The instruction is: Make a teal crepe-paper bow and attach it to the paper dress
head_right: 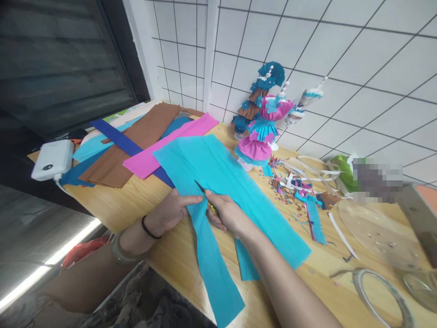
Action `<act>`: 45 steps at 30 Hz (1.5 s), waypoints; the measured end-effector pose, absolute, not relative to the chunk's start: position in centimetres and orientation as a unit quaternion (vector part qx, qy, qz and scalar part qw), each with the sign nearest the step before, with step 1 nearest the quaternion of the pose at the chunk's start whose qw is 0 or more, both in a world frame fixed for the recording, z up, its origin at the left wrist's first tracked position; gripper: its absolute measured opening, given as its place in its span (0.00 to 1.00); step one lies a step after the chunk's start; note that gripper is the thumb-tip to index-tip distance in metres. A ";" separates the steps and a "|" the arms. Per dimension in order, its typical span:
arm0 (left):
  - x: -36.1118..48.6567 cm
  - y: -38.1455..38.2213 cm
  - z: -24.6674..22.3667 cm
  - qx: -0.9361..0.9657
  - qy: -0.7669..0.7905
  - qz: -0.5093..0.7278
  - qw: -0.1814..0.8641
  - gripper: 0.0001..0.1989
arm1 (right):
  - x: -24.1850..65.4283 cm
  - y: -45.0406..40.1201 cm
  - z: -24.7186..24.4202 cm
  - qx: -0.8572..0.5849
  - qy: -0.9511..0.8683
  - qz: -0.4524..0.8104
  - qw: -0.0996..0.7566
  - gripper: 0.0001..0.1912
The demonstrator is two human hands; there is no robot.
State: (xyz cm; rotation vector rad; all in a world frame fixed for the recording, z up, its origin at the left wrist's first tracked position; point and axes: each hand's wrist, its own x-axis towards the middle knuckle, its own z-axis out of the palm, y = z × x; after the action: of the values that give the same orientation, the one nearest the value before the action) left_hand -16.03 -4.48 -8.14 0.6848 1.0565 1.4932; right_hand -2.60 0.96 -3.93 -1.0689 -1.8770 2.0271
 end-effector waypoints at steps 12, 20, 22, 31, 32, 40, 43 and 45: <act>-16.0 -4.5 -8.0 0.317 0.424 0.638 0.559 0.13 | -2.8 1.7 -4.4 -0.358 -0.633 0.682 0.080 0.32; -16.3 -4.4 -8.3 0.352 0.415 0.630 0.553 0.06 | -2.8 1.8 -4.6 -0.363 -0.628 0.685 0.069 0.31; -16.3 -4.4 -8.4 0.346 0.424 0.631 0.550 0.10 | -2.5 1.8 -4.5 -0.353 -0.630 0.690 0.053 0.32; -16.1 -4.6 -7.8 0.305 0.394 0.621 0.605 0.16 | 3.2 0.0 -1.4 -0.380 -0.648 0.660 -0.009 0.24; -16.2 -4.7 -8.0 0.301 0.397 0.617 0.609 0.15 | 4.2 -0.1 -1.0 -0.395 -0.651 0.648 -0.013 0.24; -16.8 -4.5 -8.2 0.228 0.414 0.599 0.646 0.06 | 10.9 1.7 -1.5 -0.539 -0.692 0.475 0.069 0.25; -16.7 -4.4 -7.6 0.189 0.398 0.614 0.655 0.05 | 12.5 2.9 -3.7 -0.637 -0.695 0.315 0.109 0.27; -16.7 -4.2 -7.4 0.161 0.398 0.628 0.649 0.04 | 13.3 3.6 -5.2 -0.650 -0.711 0.254 0.090 0.29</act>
State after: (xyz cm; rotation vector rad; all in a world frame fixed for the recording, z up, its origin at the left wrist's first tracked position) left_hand -16.71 -4.23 -7.40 0.3649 0.9050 1.4262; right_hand 13.26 3.58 -5.16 -1.9319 -2.1135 0.7541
